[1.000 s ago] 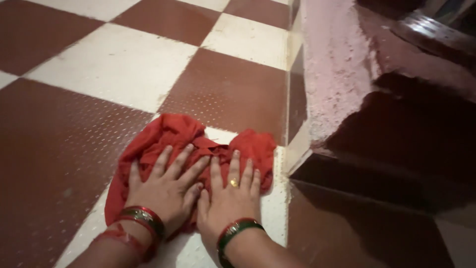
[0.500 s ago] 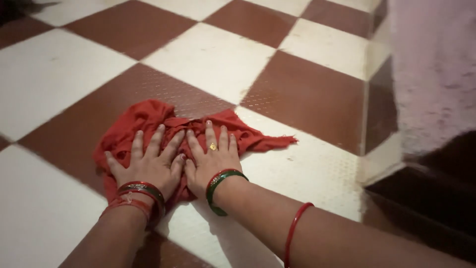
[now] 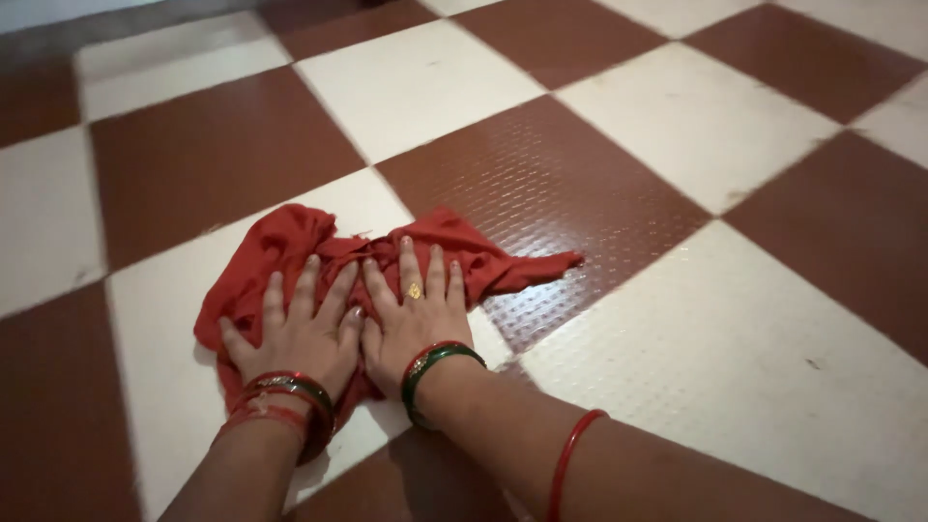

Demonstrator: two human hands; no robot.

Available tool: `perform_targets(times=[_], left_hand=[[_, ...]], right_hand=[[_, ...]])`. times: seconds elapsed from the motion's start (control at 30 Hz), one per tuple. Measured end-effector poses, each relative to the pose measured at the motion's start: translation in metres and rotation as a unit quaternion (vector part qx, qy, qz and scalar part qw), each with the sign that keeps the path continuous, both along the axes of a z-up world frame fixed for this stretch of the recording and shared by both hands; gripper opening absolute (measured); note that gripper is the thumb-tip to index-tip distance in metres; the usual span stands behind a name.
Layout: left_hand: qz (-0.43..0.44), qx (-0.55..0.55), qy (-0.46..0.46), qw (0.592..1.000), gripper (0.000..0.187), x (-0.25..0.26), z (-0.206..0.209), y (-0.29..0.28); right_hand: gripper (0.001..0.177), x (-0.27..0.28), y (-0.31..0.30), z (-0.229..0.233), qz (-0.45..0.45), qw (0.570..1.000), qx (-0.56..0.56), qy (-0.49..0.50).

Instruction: The person cleans the tiled floor by wiping it with a cloth by hand.

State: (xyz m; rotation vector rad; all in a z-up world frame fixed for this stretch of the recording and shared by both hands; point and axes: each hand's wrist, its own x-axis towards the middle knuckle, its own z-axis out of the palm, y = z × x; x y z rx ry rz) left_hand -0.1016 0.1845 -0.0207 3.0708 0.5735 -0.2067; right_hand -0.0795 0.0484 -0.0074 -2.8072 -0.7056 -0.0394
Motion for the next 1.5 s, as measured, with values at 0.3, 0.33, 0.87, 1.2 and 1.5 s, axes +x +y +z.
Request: perform_targets(times=[0.3,0.33,0.87,1.2,1.5], left_hand=[[0.102,0.012,-0.006,0.995,0.066,-0.081,0.006,-0.016],[0.106,0.009,-0.007,0.994,0.066,-0.084,0.006,-0.019],[0.113,-0.003,-0.049,0.992,0.061,-0.048,-0.004,0.073],[0.155,-0.048,-0.047,0.986,0.062,-0.064,0.007,0.082],[0.295,-0.039,0.017,0.954,0.068,-0.216,0.008,0.056]], right_hand=[[0.074,-0.029,-0.001,0.006,0.174,0.984,-0.029,-0.015],[0.074,-0.029,-0.002,0.007,0.178,0.983,-0.032,-0.015],[0.072,0.003,0.087,0.009,0.183,0.979,-0.095,-0.002],[0.069,-0.001,0.113,0.006,0.209,0.969,-0.134,-0.022],[0.07,-0.126,0.112,0.024,0.36,0.92,-0.155,-0.005]])
